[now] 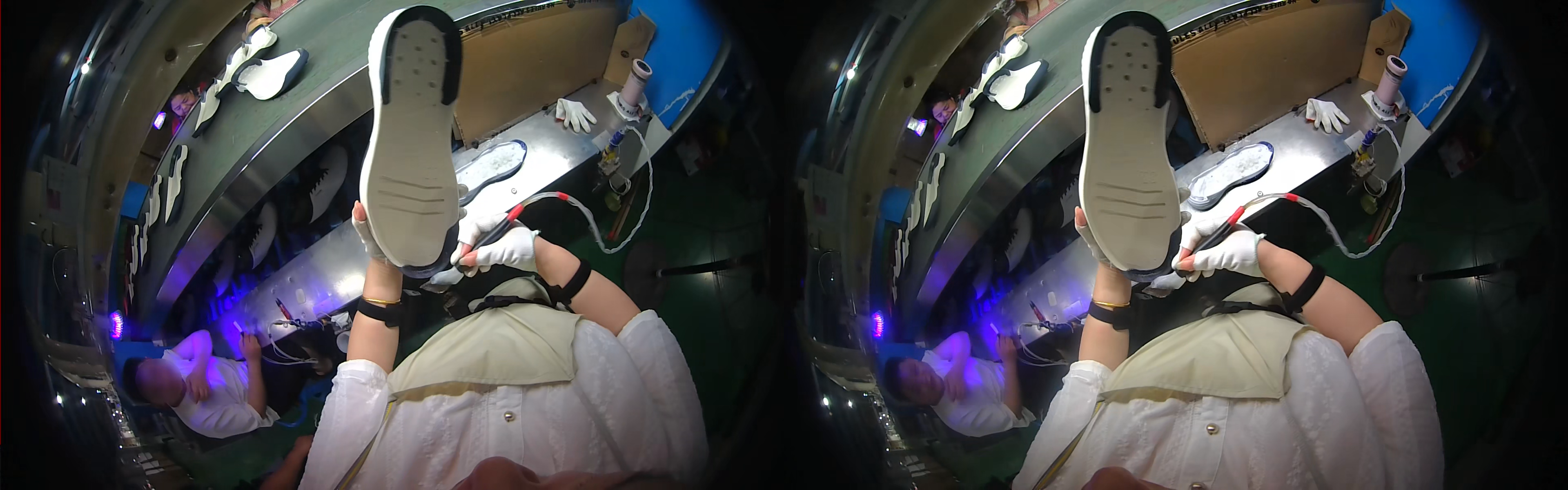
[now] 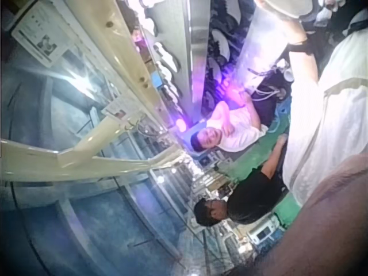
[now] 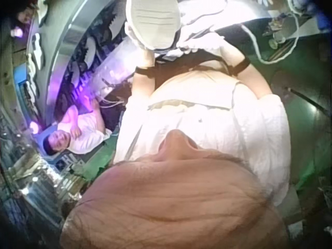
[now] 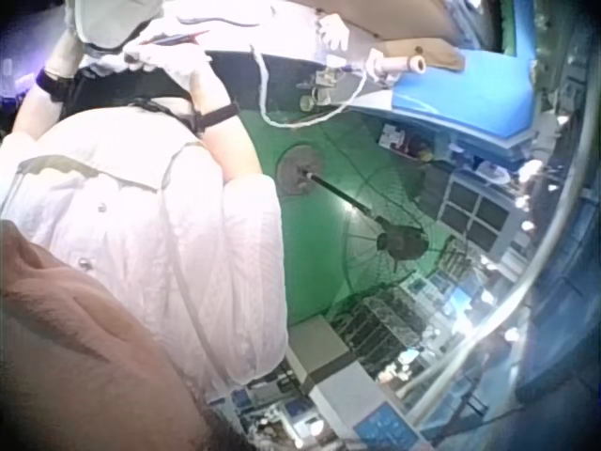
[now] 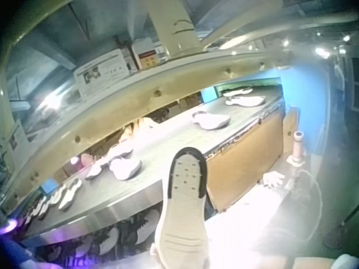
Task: Applying adhesive to the underside of shoe soles using a brush tool at a manufacturing workstation.
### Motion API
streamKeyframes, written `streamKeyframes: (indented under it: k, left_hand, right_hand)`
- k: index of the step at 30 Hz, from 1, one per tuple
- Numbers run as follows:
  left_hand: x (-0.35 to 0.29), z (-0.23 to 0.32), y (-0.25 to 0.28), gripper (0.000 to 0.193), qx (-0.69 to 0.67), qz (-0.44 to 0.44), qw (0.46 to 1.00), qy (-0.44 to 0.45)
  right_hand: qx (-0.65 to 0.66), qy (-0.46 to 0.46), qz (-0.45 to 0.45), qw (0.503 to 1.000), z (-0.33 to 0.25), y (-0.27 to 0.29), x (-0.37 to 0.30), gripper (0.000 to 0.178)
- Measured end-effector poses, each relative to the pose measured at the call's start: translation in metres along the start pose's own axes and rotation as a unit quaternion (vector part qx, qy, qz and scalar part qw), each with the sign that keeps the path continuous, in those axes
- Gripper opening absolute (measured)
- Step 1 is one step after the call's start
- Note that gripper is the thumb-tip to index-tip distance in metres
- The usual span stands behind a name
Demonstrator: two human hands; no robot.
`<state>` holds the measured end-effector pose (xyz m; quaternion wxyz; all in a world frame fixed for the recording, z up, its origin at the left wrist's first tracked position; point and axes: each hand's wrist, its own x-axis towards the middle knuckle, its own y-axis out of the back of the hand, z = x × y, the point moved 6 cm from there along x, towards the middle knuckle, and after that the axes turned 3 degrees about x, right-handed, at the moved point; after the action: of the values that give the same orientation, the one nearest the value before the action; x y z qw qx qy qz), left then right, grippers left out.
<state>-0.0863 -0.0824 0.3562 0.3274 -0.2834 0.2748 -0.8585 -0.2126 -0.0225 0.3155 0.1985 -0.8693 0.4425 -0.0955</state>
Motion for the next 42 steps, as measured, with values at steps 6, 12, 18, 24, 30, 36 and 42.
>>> streamKeyframes:
  k: [6, 12, 18, 24, 30, 36, 42]
  left_hand:
    - [0.000, 0.001, 0.036, 0.087, 0.050, 0.115, 0.991, 0.046]
    - [-0.001, -0.007, 0.060, 0.027, 0.000, 0.124, 0.986, 0.110]
    - [0.005, -0.011, 0.061, 0.027, 0.028, 0.123, 0.983, 0.133]
    - [0.004, -0.010, 0.063, 0.032, 0.102, 0.142, 0.972, 0.156]
    - [0.003, -0.010, 0.057, 0.038, 0.073, 0.097, 0.985, 0.125]
    - [-0.010, -0.009, 0.059, 0.038, 0.055, 0.107, 0.986, 0.119]
    - [-0.014, -0.003, 0.049, 0.043, 0.059, 0.127, 0.988, 0.058]
  right_hand:
    - [-0.177, 0.188, 0.059, 0.964, -0.023, 0.002, 0.004, 0.014]
    - [-0.208, 0.024, -0.006, 0.978, -0.011, 0.005, 0.009, 0.013]
    - [-0.248, 0.178, 0.022, 0.952, -0.023, 0.011, 0.008, 0.016]
    - [-0.178, 0.029, 0.002, 0.984, -0.003, 0.018, 0.005, 0.015]
    - [-0.256, 0.098, 0.087, 0.958, -0.023, 0.026, -0.003, 0.015]
    - [-0.145, 0.053, 0.076, 0.985, -0.016, 0.036, -0.003, 0.014]
    - [-0.299, 0.022, 0.069, 0.952, -0.011, 0.041, -0.006, 0.017]
